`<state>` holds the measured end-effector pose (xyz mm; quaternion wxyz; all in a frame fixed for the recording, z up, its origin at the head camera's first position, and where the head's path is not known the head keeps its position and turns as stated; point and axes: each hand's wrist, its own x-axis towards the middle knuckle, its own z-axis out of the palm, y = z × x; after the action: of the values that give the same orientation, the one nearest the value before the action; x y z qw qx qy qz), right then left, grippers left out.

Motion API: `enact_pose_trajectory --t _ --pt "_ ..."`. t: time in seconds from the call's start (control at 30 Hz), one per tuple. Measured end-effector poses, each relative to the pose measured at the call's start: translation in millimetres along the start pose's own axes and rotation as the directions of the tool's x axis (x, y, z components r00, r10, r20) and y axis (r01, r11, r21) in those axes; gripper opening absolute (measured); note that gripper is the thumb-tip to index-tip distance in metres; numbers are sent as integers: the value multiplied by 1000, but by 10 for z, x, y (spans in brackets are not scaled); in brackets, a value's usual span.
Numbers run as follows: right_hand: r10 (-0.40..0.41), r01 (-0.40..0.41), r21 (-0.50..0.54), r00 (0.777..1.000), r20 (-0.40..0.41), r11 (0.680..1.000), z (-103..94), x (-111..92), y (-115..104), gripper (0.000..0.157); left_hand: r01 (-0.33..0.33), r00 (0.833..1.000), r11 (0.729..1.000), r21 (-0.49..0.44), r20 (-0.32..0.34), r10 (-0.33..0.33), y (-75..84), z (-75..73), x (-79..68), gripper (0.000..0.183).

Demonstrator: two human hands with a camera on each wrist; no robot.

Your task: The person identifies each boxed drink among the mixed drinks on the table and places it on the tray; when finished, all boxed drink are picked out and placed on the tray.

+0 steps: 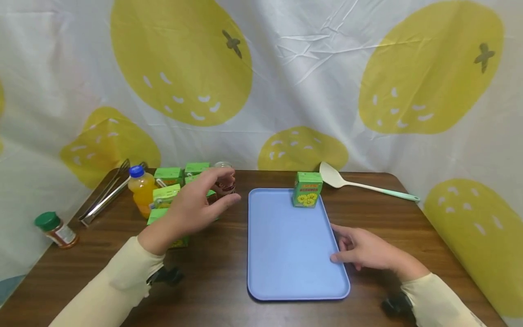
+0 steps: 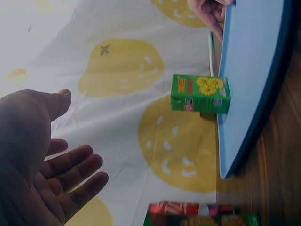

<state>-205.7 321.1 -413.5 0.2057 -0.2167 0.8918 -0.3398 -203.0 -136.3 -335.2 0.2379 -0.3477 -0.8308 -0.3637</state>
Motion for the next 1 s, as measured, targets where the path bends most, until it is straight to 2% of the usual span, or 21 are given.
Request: enact_pose_trajectory --t 0.1,0.37,0.63,0.83,1.0 --pt "-6 6 8 1000 3 1000 -5 12 -13 101 -10 1000 1000 18 -17 10 -40 -103 -92 60" --pt "3 -3 5 1000 2 1000 -8 29 -14 101 90 996 988 129 -9 -89 -142 -316 -350 58" --pt "-3 2 -15 1000 -9 1000 -12 -15 7 103 85 996 971 223 -31 -80 -241 -483 -578 63" --pt "4 -4 -7 1000 -7 1000 -16 -4 4 102 91 996 953 287 -34 -85 -322 -625 -697 64" --pt "-8 8 6 1000 -6 1000 3 -5 13 103 80 997 955 287 -42 -71 -399 -706 -814 62"
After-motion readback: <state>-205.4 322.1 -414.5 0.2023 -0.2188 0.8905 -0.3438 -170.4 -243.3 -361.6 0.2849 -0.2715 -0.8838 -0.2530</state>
